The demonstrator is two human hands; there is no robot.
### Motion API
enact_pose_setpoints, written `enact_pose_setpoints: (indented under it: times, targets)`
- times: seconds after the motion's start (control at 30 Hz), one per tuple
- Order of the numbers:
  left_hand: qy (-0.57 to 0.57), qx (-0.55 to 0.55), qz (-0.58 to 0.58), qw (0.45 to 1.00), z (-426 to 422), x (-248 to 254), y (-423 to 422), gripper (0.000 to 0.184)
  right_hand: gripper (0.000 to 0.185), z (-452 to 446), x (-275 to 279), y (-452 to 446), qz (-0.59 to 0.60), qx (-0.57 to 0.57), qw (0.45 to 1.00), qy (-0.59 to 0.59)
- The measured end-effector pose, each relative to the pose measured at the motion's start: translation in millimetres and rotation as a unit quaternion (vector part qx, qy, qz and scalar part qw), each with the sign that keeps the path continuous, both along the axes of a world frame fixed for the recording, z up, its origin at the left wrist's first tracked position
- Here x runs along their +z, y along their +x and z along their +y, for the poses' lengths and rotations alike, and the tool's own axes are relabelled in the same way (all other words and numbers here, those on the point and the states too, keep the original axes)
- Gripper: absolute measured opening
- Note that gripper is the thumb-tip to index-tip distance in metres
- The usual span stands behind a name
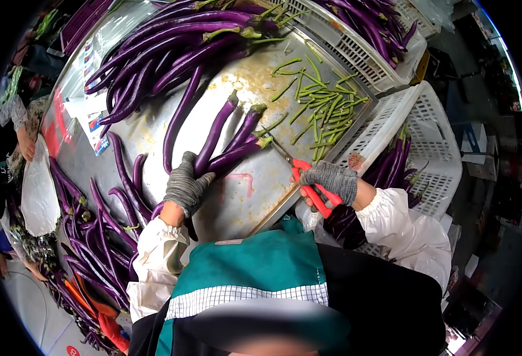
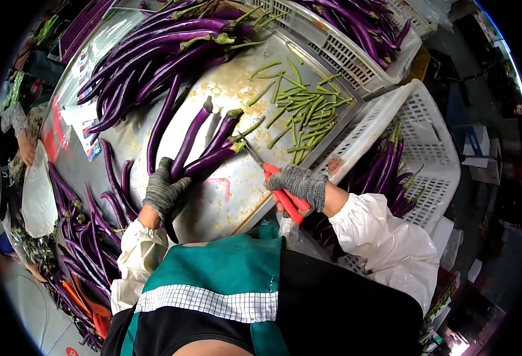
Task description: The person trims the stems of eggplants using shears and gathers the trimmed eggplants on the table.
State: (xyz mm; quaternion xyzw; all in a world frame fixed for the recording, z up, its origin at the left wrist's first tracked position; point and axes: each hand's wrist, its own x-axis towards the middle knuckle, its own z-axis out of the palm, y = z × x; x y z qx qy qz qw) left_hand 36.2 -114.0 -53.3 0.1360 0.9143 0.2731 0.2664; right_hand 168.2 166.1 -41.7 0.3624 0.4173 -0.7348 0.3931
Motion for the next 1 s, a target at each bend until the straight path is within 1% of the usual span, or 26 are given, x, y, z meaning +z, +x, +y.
enact_pose_setpoints:
  times: [0.07, 0.13, 0.17, 0.23, 0.27, 0.3, 0.33, 0.37, 0.5, 0.53, 0.57, 0.6, 0.63, 0.67, 0.7, 0.73, 0.83, 0.9, 0.93, 1.0]
  targets:
    - [0.013, 0.000, -0.011, 1.000, -2, -4, -3, 0.035, 0.023, -3, -1, -2, 0.010, -0.009, 1.000, -0.001]
    - [0.028, 0.000, -0.021, 0.999, -3, -7, -6, 0.037, 0.023, -7, 1, -4, 0.034, 0.016, 0.999, 0.039]
    - [0.033, -0.006, -0.018, 0.999, -4, -8, -8, 0.038, 0.023, -9, 0, -3, 0.033, 0.015, 0.999, 0.039]
    - [0.038, -0.012, -0.015, 0.999, -6, -10, -11, 0.039, 0.024, -13, -2, -2, 0.067, 0.065, 0.990, 0.107]
    - [0.040, -0.022, -0.020, 0.999, -8, -12, -13, 0.044, 0.024, -15, -2, -3, 0.067, 0.065, 0.990, 0.107]
    - [0.042, -0.031, -0.025, 0.998, -9, -13, -14, 0.049, 0.025, -17, -1, -3, 0.090, 0.104, 0.979, 0.152]
    - [0.042, -0.031, -0.026, 0.998, -9, -13, -14, 0.049, 0.026, -19, 0, -4, 0.112, 0.144, 0.964, 0.196]
    - [0.057, -0.025, -0.035, 0.997, -9, -12, -14, 0.049, 0.028, -22, 9, -8, 0.085, 0.184, 0.953, 0.225]
    - [0.077, -0.016, -0.059, 0.995, -9, -13, -16, 0.047, 0.027, -25, 1, -6, 0.061, 0.168, 0.961, 0.212]
    - [0.076, -0.016, -0.058, 0.995, -8, -11, -16, 0.047, 0.027, -27, 0, -1, 0.067, 0.125, 0.971, 0.195]
    - [0.083, -0.008, -0.064, 0.994, -6, -8, -16, 0.042, 0.027, -27, -1, 1, 0.072, 0.083, 0.978, 0.177]
    - [0.091, -0.001, -0.071, 0.993, -5, -6, -16, 0.036, 0.027, -26, 0, 1, 0.071, 0.084, 0.978, 0.177]
    - [0.091, 0.000, -0.073, 0.993, -6, -9, -16, 0.036, 0.028, -25, 2, 1, 0.068, 0.077, 0.981, 0.165]
    - [0.093, -0.001, -0.080, 0.992, -9, -12, -17, 0.040, 0.028, -23, 4, 2, 0.065, 0.069, 0.983, 0.155]
    - [0.096, -0.002, -0.086, 0.992, -8, -15, -18, 0.044, 0.027, -23, 4, 1, 0.061, 0.072, 0.981, 0.168]
    - [0.097, -0.004, -0.087, 0.991, -8, -14, -18, 0.044, 0.027, -23, 4, -1, 0.060, 0.071, 0.981, 0.169]
    - [0.085, -0.010, -0.090, 0.992, -6, -8, -19, 0.043, 0.026, -21, 3, -6, 0.076, 0.103, 0.976, 0.176]
    - [0.085, -0.016, -0.081, 0.993, -6, -7, -19, 0.042, 0.019, -22, -1, -8, 0.080, 0.123, 0.973, 0.180]
    - [0.085, -0.015, -0.082, 0.993, -6, -8, -19, 0.042, 0.019, -22, 3, -12, 0.079, 0.123, 0.973, 0.179]
    - [0.096, -0.009, -0.093, 0.991, -6, -8, -20, 0.042, 0.024, -24, 21, -21, 0.081, 0.228, 0.932, 0.270]
